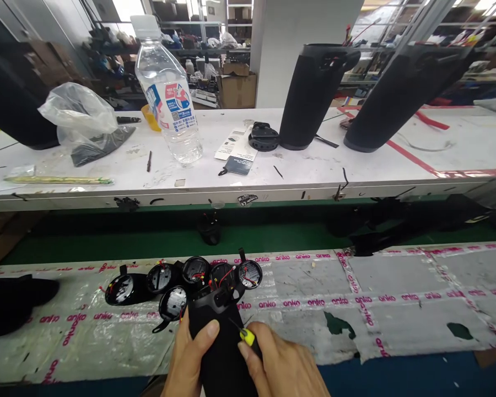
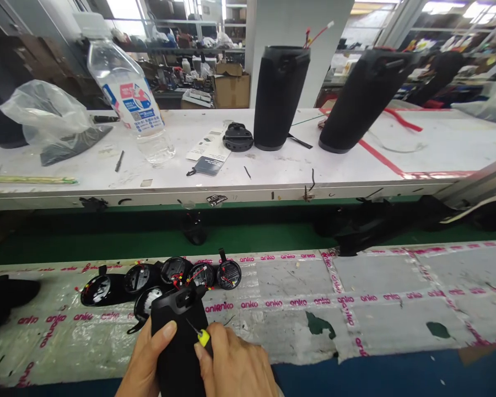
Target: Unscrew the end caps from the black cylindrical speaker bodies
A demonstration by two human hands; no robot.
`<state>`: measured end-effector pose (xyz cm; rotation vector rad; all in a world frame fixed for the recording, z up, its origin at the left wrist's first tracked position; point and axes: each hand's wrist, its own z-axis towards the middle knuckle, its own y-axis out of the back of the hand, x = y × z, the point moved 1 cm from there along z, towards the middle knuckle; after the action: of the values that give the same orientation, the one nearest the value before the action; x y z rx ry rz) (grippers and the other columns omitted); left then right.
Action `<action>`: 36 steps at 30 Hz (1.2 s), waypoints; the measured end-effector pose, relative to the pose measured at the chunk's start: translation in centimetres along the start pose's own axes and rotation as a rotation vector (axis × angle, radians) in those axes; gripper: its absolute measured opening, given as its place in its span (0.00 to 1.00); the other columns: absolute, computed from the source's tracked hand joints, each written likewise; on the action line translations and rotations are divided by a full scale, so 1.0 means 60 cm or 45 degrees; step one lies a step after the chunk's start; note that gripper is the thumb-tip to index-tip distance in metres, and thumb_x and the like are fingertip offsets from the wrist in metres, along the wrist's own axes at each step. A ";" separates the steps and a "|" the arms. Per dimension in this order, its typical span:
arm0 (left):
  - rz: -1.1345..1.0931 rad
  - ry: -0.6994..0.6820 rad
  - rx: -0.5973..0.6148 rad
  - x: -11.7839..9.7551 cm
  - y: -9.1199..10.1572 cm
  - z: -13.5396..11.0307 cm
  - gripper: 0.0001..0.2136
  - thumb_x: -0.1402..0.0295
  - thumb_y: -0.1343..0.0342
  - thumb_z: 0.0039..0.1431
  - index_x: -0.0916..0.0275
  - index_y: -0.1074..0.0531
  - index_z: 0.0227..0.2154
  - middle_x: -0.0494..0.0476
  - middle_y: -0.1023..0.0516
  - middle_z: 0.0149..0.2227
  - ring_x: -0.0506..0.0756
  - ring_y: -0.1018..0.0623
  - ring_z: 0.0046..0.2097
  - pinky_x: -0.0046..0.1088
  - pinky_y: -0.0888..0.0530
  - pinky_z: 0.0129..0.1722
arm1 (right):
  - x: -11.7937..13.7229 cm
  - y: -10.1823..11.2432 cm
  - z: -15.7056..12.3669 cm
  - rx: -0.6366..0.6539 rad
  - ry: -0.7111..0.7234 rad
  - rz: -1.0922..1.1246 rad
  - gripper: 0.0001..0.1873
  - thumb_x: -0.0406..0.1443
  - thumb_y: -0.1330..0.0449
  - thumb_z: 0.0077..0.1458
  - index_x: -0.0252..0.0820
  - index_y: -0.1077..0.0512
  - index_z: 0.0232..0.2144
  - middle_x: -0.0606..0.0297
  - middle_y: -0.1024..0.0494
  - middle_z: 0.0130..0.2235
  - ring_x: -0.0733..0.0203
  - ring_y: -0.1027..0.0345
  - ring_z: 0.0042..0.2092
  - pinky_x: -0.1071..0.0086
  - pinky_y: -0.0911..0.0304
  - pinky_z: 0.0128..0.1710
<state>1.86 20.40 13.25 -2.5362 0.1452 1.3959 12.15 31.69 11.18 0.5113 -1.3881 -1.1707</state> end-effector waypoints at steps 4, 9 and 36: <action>0.016 -0.046 0.040 0.000 0.002 0.000 0.30 0.55 0.29 0.40 0.58 0.28 0.48 0.55 0.18 0.37 0.62 0.19 0.41 0.33 0.21 0.38 | 0.007 0.007 0.014 0.058 0.087 -0.119 0.04 0.40 0.51 0.69 0.48 0.41 0.39 0.73 0.23 0.26 0.59 0.27 0.21 0.66 0.53 0.20; 0.163 -0.174 -0.016 0.005 0.014 0.011 0.33 0.54 0.29 0.38 0.59 0.29 0.49 0.57 0.18 0.39 0.62 0.19 0.41 0.34 0.22 0.40 | 0.007 0.008 0.022 0.112 0.172 -0.180 0.08 0.38 0.44 0.64 0.48 0.42 0.37 0.75 0.26 0.24 0.60 0.30 0.18 0.66 0.60 0.17; 0.389 -0.394 -0.232 0.005 0.014 0.019 0.32 0.50 0.32 0.39 0.59 0.30 0.47 0.54 0.21 0.38 0.59 0.22 0.41 0.32 0.26 0.40 | 0.039 0.004 0.025 -0.042 0.077 -0.339 0.07 0.36 0.42 0.62 0.45 0.37 0.41 0.71 0.27 0.25 0.59 0.30 0.20 0.66 0.47 0.17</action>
<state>0.92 19.90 12.30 -2.4736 0.3777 1.9818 10.34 30.31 12.79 0.7188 -1.2734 -1.3774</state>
